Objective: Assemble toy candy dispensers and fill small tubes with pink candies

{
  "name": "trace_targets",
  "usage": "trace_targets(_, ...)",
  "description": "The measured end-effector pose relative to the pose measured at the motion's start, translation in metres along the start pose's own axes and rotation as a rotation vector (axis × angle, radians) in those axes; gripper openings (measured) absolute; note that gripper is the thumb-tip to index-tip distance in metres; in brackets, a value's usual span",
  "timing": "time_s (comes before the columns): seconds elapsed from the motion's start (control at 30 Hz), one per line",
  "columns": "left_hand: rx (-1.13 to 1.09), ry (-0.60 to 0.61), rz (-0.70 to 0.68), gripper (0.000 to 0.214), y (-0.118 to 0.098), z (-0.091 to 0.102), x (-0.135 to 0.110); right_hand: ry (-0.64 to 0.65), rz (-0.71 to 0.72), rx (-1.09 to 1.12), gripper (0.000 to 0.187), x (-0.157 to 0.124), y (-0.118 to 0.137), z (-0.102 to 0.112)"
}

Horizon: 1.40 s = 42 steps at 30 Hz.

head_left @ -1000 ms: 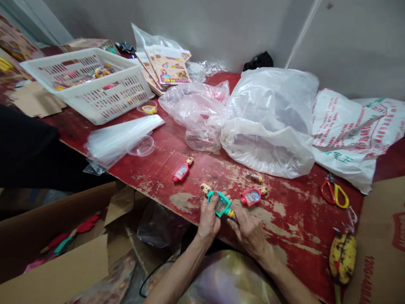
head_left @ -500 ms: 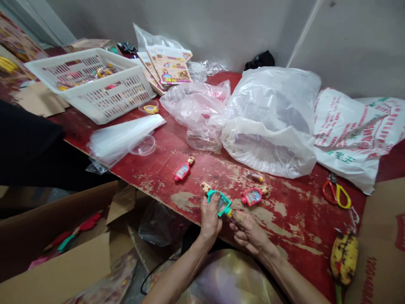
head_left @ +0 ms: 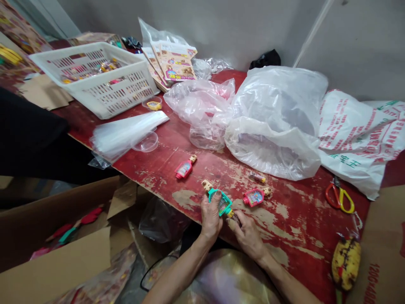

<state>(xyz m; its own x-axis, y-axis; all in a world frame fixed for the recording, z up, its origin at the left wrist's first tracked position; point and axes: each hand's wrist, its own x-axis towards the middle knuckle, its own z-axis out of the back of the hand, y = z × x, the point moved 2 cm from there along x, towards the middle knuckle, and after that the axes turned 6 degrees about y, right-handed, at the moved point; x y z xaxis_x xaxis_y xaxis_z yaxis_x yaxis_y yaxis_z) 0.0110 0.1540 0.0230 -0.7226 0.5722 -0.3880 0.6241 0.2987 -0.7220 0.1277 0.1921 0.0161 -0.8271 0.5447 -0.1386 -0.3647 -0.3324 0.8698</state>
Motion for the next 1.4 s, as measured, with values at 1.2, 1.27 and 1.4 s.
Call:
trace_targets(1.2, -0.053, 0.053, 0.013, 0.039, 0.006, 0.004, 0.006, 0.189, -0.244, 0.59, 0.029, 0.011, 0.001, 0.002)
trace_targets(1.27, -0.071, 0.035, 0.008, 0.039, 0.006, 0.004, 0.006, -0.012, -0.154, 0.423, 0.024, 0.007, 0.002, 0.003)
trace_targets(1.4, -0.091, 0.076, 0.022, 0.037, 0.006, 0.005, 0.006, 0.086, -0.263, 0.634, 0.031, 0.005, 0.001, -0.002)
